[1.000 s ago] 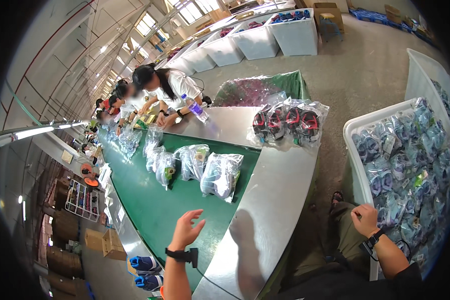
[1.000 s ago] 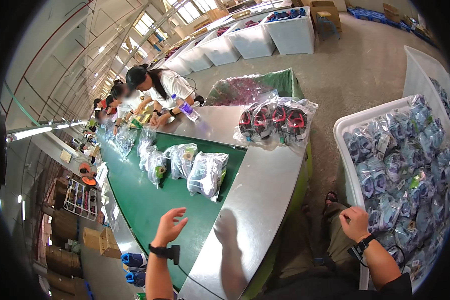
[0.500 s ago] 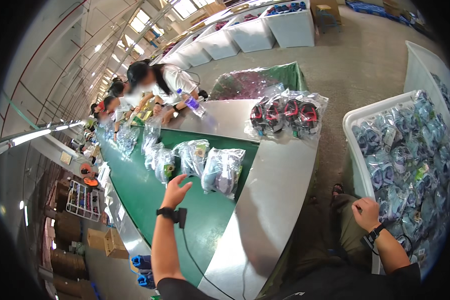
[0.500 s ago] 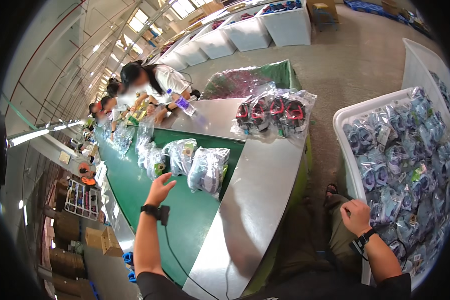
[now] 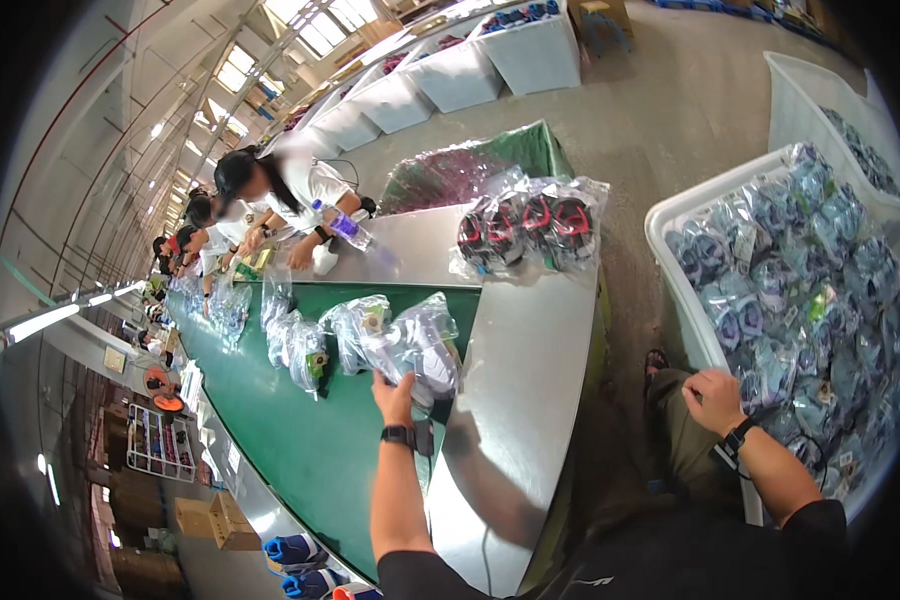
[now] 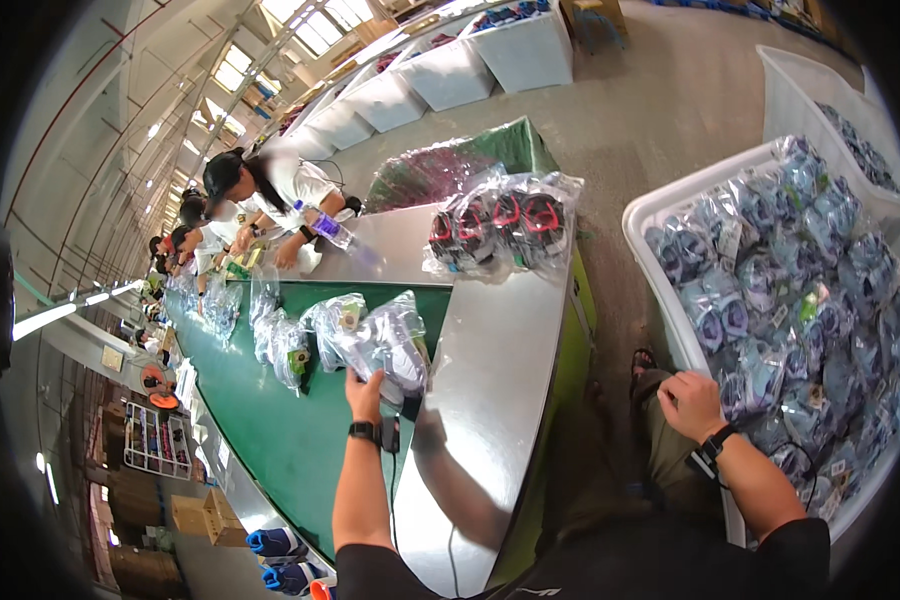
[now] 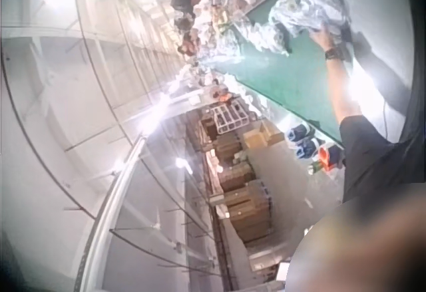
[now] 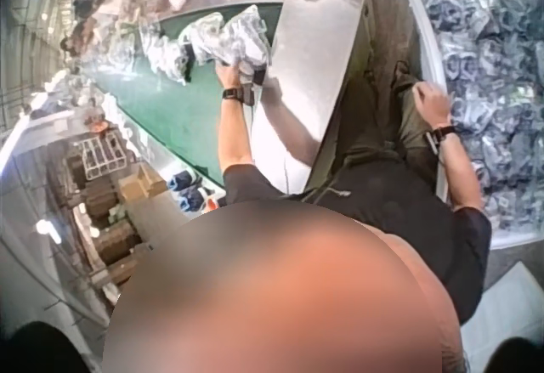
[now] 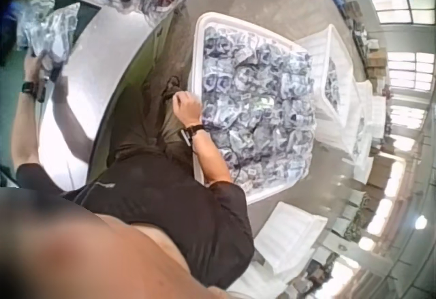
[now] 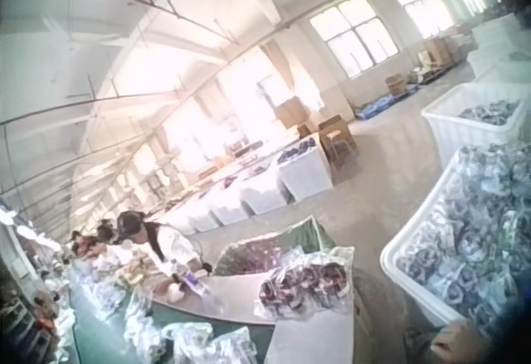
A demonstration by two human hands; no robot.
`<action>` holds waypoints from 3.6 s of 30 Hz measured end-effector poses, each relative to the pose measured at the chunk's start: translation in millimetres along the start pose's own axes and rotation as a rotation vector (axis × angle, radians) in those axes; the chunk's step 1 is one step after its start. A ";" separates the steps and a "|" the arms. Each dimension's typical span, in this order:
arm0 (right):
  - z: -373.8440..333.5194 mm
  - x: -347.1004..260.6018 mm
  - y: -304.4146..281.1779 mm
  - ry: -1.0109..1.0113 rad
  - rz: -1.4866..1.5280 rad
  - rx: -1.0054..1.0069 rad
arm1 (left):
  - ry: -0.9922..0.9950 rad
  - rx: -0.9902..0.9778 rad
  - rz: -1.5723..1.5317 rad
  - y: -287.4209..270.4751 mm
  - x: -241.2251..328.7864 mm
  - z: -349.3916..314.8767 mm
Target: The person repeatedly picks packaged footwear from a large white bin and places them onto a green conveyor belt. The person handles the items one at a time, transferring them from the bin to the belt where other workers are present.
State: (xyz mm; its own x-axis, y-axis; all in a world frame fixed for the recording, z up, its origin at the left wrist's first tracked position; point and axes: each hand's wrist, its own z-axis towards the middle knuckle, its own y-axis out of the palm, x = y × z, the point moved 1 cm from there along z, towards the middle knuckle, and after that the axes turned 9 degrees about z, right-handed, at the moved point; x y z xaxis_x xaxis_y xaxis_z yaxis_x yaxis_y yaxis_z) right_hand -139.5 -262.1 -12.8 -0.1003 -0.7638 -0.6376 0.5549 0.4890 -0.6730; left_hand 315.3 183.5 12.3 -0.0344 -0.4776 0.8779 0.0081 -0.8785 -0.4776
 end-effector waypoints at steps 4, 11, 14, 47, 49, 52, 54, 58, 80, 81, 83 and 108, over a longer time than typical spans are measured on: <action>-1.6 3.0 0.5 -0.005 -0.010 -0.013 | 0.226 0.115 -0.066 -14.4 18.5 -103.5; -5.3 8.2 3.5 -0.008 -0.017 -0.053 | -0.126 -0.352 -0.480 -33.9 32.9 -203.1; -5.0 6.6 2.5 -0.001 0.001 -0.049 | -0.214 -0.314 -0.514 -30.2 42.8 -206.9; 33.7 -67.3 -88.5 0.221 0.663 -0.189 | -0.293 -0.885 -0.790 72.3 94.3 -293.4; 35.7 -66.4 -91.6 0.217 0.706 -0.184 | -0.301 -0.907 -0.825 74.3 99.9 -298.8; 38.6 -63.9 -94.9 0.233 0.739 -0.193 | -0.300 -0.959 -0.762 74.2 109.0 -302.1; 41.5 -63.3 -95.4 0.273 0.852 -0.220 | -0.295 -0.984 -0.744 74.0 114.9 -304.9; 48.5 -64.9 -99.5 0.396 0.939 -0.333 | -0.323 -1.010 -0.722 73.8 126.1 -309.0; 60.4 -70.0 -97.3 0.663 1.166 -0.587 | -0.262 -1.119 -0.660 87.6 152.9 -315.0; 56.4 -67.8 -101.1 0.664 1.262 -0.605 | -0.262 -1.108 -0.684 87.7 151.4 -315.1; 53.8 -69.2 -100.5 0.682 1.332 -0.586 | -0.288 -1.106 -0.717 87.8 149.2 -315.6; 53.7 -76.8 -75.4 0.763 1.410 -0.439 | -0.497 -1.000 -0.843 90.4 140.6 -324.6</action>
State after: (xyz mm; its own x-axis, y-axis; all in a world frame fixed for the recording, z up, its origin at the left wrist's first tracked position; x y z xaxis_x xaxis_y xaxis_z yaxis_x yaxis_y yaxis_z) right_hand -129.3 -262.9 107.0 -0.1823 0.6556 -0.7328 0.3089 0.7457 0.5903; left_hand -13.2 39.9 81.6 0.6833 0.0464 0.7286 -0.5515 -0.6212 0.5568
